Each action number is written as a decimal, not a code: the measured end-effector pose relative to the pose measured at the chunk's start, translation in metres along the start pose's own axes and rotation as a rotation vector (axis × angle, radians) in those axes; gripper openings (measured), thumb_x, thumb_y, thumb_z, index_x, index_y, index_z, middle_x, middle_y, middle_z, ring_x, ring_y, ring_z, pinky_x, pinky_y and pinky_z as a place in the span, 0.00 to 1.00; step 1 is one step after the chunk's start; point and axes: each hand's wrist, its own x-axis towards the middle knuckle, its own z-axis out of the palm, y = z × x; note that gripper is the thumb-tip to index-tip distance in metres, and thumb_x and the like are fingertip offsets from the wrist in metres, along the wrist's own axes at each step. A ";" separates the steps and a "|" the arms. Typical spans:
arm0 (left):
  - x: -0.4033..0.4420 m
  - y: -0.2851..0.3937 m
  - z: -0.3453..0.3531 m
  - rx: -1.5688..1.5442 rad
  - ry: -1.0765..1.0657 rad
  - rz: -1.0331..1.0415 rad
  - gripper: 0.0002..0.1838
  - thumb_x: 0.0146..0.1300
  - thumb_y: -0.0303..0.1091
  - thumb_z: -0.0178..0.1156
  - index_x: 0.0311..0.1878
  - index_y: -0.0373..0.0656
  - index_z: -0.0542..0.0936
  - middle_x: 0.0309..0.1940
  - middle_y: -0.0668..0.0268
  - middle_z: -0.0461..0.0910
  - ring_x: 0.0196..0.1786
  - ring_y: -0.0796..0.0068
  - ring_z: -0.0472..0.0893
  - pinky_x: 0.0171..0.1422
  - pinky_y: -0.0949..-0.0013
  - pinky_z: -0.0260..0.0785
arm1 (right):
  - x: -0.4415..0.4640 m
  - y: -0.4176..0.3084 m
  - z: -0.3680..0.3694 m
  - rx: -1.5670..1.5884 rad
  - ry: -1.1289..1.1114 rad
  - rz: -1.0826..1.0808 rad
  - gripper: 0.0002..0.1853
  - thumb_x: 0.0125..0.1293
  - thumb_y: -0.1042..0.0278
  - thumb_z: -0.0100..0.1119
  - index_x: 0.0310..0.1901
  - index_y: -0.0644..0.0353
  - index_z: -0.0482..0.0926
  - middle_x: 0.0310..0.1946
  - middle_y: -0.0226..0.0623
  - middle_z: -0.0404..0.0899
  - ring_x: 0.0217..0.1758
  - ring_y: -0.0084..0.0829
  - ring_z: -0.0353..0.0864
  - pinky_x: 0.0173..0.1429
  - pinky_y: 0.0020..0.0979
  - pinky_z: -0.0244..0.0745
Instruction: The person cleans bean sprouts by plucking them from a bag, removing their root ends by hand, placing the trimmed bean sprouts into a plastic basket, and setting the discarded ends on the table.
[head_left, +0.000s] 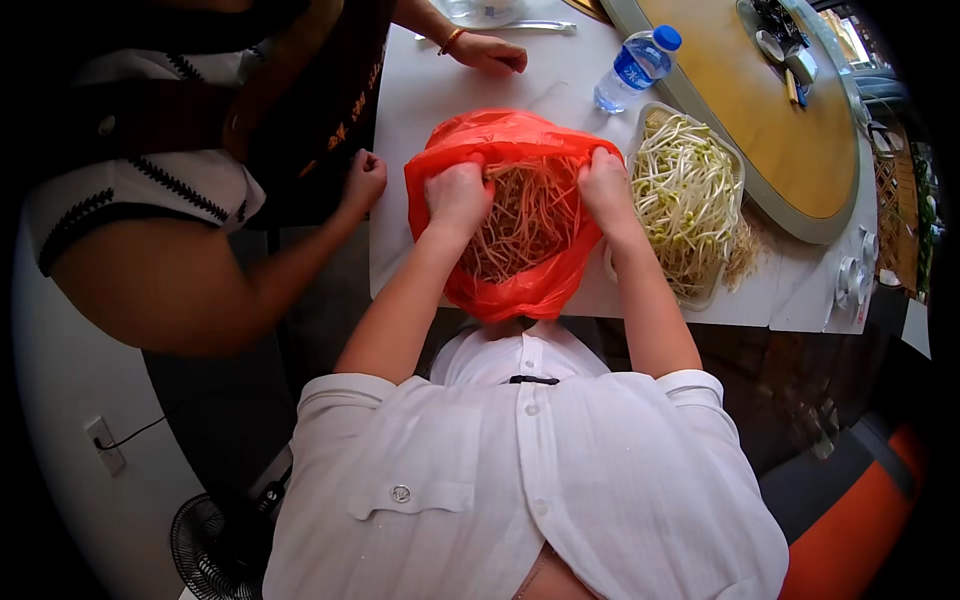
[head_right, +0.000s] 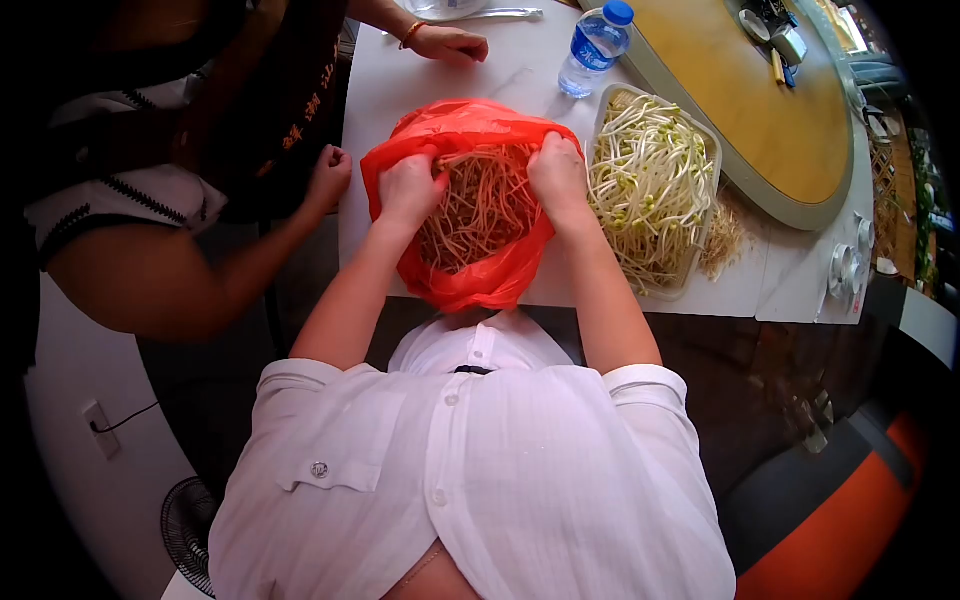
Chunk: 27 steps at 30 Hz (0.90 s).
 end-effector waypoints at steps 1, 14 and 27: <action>-0.002 -0.008 -0.004 0.018 0.098 0.016 0.15 0.53 0.42 0.59 0.42 0.47 0.77 0.30 0.58 0.81 0.37 0.57 0.80 0.43 0.55 0.69 | 0.001 -0.004 -0.001 0.002 -0.008 -0.043 0.11 0.57 0.67 0.51 0.33 0.69 0.73 0.31 0.57 0.77 0.36 0.53 0.77 0.42 0.48 0.72; -0.016 -0.029 -0.007 -0.234 0.260 0.076 0.14 0.52 0.40 0.59 0.38 0.41 0.77 0.35 0.58 0.79 0.39 0.56 0.78 0.43 0.57 0.71 | -0.031 -0.050 0.073 0.189 -0.148 0.179 0.36 0.50 0.61 0.66 0.58 0.65 0.59 0.45 0.53 0.74 0.49 0.45 0.75 0.50 0.40 0.72; -0.033 -0.020 -0.025 -0.266 0.338 0.139 0.11 0.53 0.36 0.59 0.37 0.41 0.77 0.33 0.61 0.78 0.38 0.59 0.77 0.44 0.61 0.69 | -0.041 -0.039 -0.034 0.982 -0.517 0.363 0.19 0.58 0.72 0.53 0.51 0.67 0.70 0.39 0.35 0.76 0.35 0.24 0.76 0.34 0.26 0.73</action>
